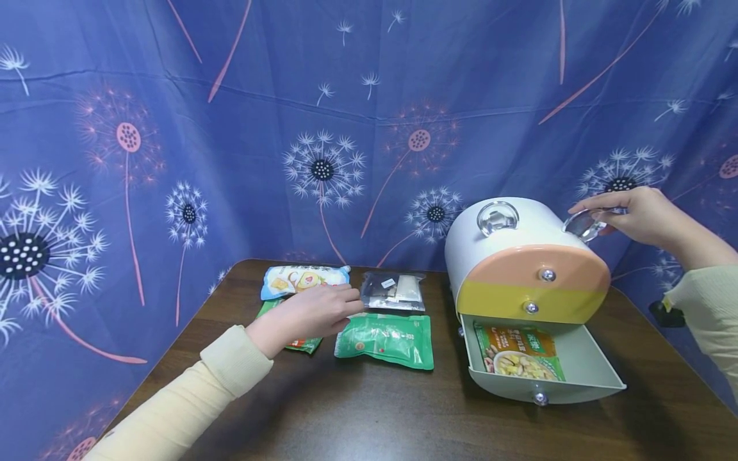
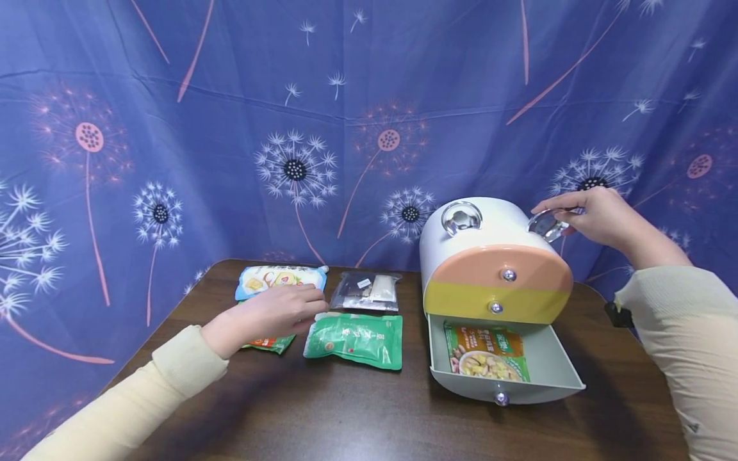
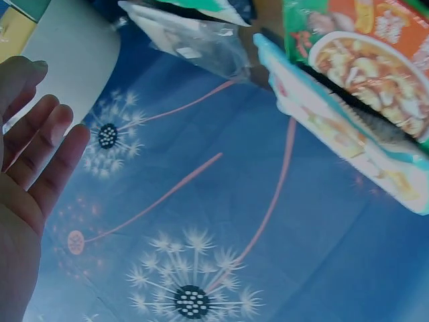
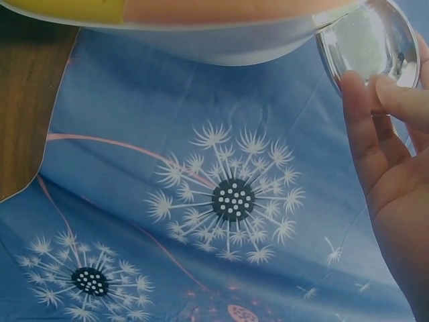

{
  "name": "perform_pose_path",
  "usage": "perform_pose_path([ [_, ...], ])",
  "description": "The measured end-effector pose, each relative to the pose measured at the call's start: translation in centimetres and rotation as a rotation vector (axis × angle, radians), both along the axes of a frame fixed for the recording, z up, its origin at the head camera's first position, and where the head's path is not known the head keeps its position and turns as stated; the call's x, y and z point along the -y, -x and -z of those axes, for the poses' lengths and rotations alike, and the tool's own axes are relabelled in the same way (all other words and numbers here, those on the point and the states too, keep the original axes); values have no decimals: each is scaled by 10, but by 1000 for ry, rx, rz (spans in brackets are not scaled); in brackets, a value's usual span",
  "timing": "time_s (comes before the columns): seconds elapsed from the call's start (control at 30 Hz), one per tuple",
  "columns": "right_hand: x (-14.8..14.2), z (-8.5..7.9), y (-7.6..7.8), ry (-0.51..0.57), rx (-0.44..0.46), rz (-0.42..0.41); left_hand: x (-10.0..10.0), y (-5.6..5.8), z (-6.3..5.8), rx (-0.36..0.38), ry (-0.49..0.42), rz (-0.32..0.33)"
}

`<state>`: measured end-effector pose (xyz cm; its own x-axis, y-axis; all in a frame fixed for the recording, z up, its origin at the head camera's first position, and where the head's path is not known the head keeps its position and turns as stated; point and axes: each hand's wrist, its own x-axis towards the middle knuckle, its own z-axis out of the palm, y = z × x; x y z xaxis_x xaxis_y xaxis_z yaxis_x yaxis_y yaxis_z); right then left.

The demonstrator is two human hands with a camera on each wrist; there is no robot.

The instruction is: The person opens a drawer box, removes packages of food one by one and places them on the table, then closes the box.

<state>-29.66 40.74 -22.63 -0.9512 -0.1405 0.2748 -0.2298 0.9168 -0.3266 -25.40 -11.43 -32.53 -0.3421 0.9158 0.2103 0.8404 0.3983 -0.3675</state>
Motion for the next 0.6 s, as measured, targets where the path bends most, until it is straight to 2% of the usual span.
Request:
perform_pose_path([
  [0.23, 1, 0, 0, 15, -6, -2, -12, 3, -7, -50, 9, 50],
  [0.43, -1, -2, -2, 20, 2, -1, -24, 4, -12, -32, -2, 63],
  [0.6, -2, -1, -2, 15, 13, 1, -35, 3, -16, -61, -20, 99],
])
